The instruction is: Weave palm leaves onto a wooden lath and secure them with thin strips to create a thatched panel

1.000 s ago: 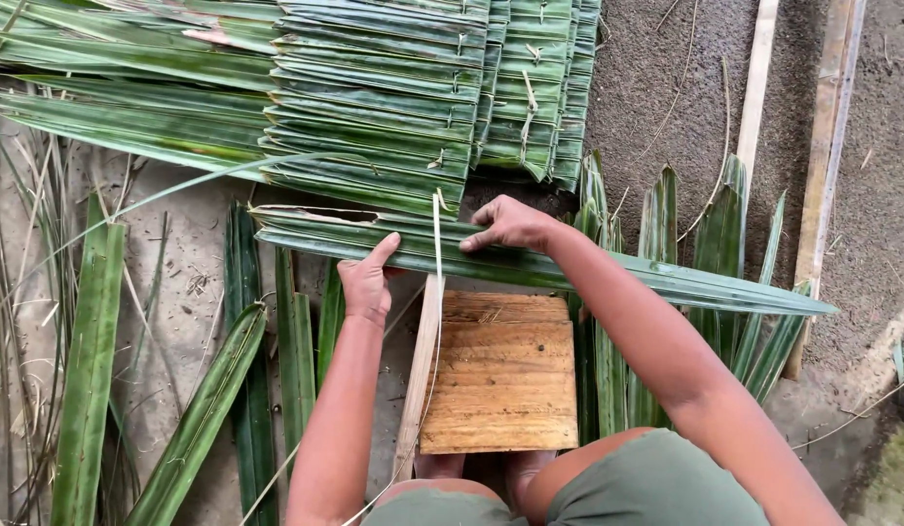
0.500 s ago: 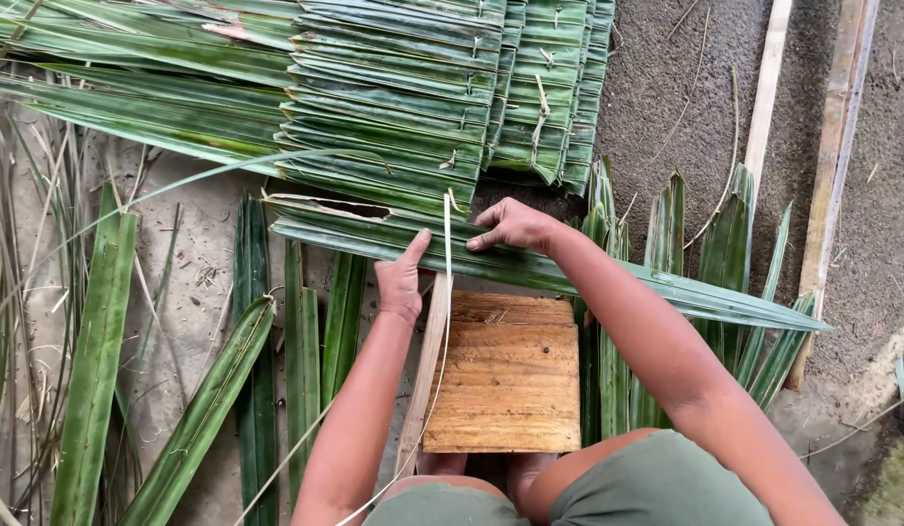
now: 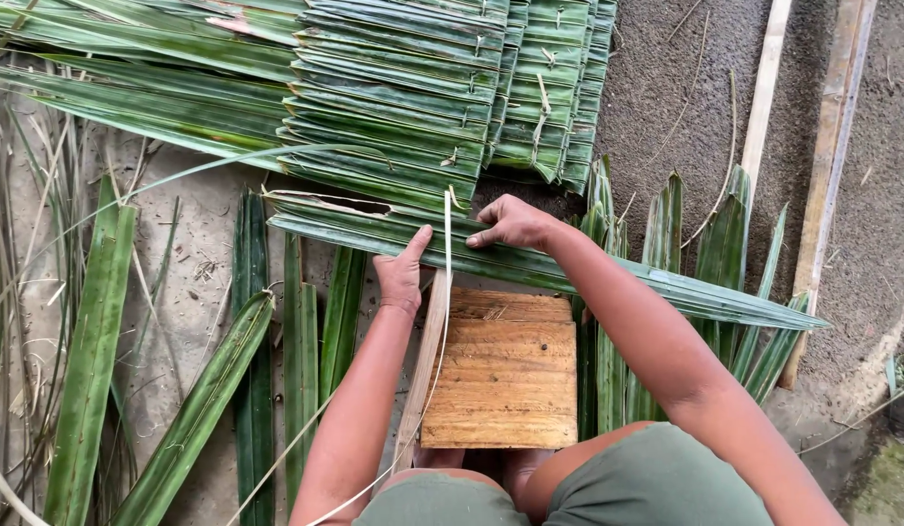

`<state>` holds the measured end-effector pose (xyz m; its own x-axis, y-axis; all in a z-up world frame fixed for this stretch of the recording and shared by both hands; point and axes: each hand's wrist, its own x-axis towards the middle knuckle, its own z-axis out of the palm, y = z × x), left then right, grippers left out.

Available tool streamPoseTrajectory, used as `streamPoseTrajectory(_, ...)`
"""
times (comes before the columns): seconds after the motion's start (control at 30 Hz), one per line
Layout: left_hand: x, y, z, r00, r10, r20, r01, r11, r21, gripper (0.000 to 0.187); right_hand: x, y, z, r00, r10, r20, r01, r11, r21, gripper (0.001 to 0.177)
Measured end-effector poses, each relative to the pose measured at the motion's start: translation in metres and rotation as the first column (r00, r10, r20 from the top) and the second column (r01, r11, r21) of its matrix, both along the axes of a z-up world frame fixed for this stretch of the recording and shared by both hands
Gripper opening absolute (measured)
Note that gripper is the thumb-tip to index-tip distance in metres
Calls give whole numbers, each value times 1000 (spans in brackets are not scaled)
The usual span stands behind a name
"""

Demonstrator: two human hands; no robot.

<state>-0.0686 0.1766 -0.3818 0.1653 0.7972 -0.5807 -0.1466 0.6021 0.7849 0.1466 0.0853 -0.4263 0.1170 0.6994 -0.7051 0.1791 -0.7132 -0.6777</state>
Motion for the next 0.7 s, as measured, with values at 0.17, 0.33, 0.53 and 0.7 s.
streamPoseTrajectory(0.17,-1,0,-4,1000,5,21,-5,1000,26,50,0,1,2,995,64,82,-65,998,15,21)
streamPoseTrajectory(0.33,-3,0,3,1000,9,24,-9,1000,13,50,-4,4,20,996,50,80,-51,999,8,21)
streamPoseTrajectory(0.53,-8,-7,-7,999,36,39,-33,997,-77,50,-3,4,2,994,63,87,-64,998,5,21)
streamPoseTrajectory(0.7,7,-8,33,999,18,36,-14,995,-96,52,-6,6,-2,998,54,41,-54,998,15,21)
